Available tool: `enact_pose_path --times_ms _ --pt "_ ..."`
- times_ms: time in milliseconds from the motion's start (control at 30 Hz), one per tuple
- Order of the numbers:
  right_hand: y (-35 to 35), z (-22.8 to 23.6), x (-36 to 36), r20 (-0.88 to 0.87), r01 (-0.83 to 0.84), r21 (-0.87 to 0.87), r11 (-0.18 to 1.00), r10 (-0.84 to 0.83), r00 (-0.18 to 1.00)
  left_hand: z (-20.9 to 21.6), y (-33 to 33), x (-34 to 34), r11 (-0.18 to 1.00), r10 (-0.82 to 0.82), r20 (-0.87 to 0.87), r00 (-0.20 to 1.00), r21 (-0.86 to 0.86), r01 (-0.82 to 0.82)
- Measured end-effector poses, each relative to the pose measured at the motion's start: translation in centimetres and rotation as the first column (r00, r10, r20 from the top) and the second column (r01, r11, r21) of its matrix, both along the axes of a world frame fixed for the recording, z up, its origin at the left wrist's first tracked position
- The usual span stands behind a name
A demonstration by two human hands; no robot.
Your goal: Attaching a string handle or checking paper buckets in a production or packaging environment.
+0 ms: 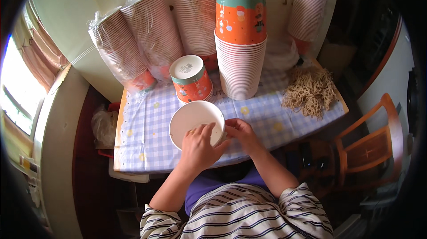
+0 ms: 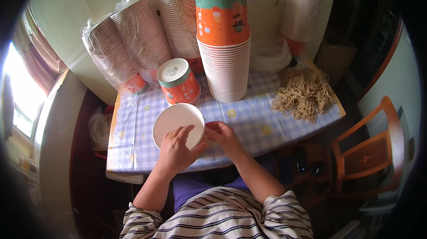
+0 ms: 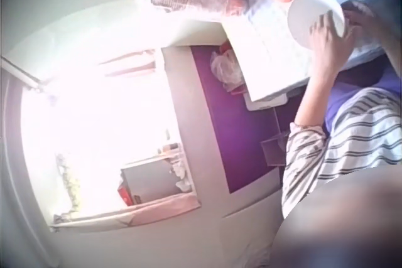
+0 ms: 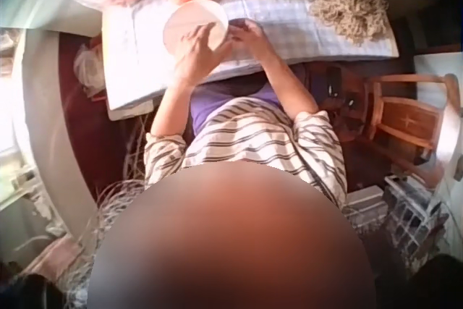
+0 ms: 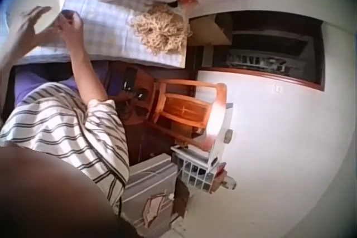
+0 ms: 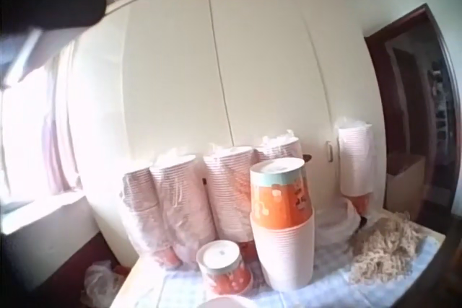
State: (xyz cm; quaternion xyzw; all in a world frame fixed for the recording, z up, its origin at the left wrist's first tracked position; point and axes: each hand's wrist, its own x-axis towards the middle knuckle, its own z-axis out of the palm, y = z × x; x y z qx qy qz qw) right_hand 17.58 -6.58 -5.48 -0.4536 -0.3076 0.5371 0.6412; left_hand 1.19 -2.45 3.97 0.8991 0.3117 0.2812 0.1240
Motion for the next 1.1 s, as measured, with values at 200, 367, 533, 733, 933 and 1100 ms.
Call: enact_pose_path --times_ms 200,367,533,733,933,1100 --pt "-0.5 -1.2 -1.2 0.005 -0.038 0.047 0.998 0.038 0.999 -2.0 1.4 0.1 0.986 -0.066 -0.050 0.997 -0.155 0.057" --pt "-0.2 -2.6 -2.4 0.079 0.035 0.107 0.994 -0.043 0.996 -0.6 0.8 -0.2 0.960 -0.050 -0.005 0.999 -0.277 0.047" --pt "0.2 -2.3 -3.3 0.007 0.049 0.179 0.983 -0.051 0.999 -1.0 1.6 -0.8 0.957 -0.087 -0.017 0.996 -0.280 0.079" --pt "-0.1 -1.5 -3.6 0.119 0.055 0.145 0.988 -0.072 0.990 -1.1 1.6 -0.5 0.975 -0.056 -0.048 0.997 -0.219 0.044" --pt "-0.1 -2.0 -3.3 0.370 0.125 0.138 0.983 -0.168 0.914 -2.4 1.3 1.0 0.999 0.043 -0.058 0.997 0.012 -0.043" --pt "0.1 -2.6 -3.0 0.300 0.142 0.131 0.981 -0.176 0.938 -2.7 1.3 1.3 0.993 0.076 -0.105 0.992 0.100 -0.065"
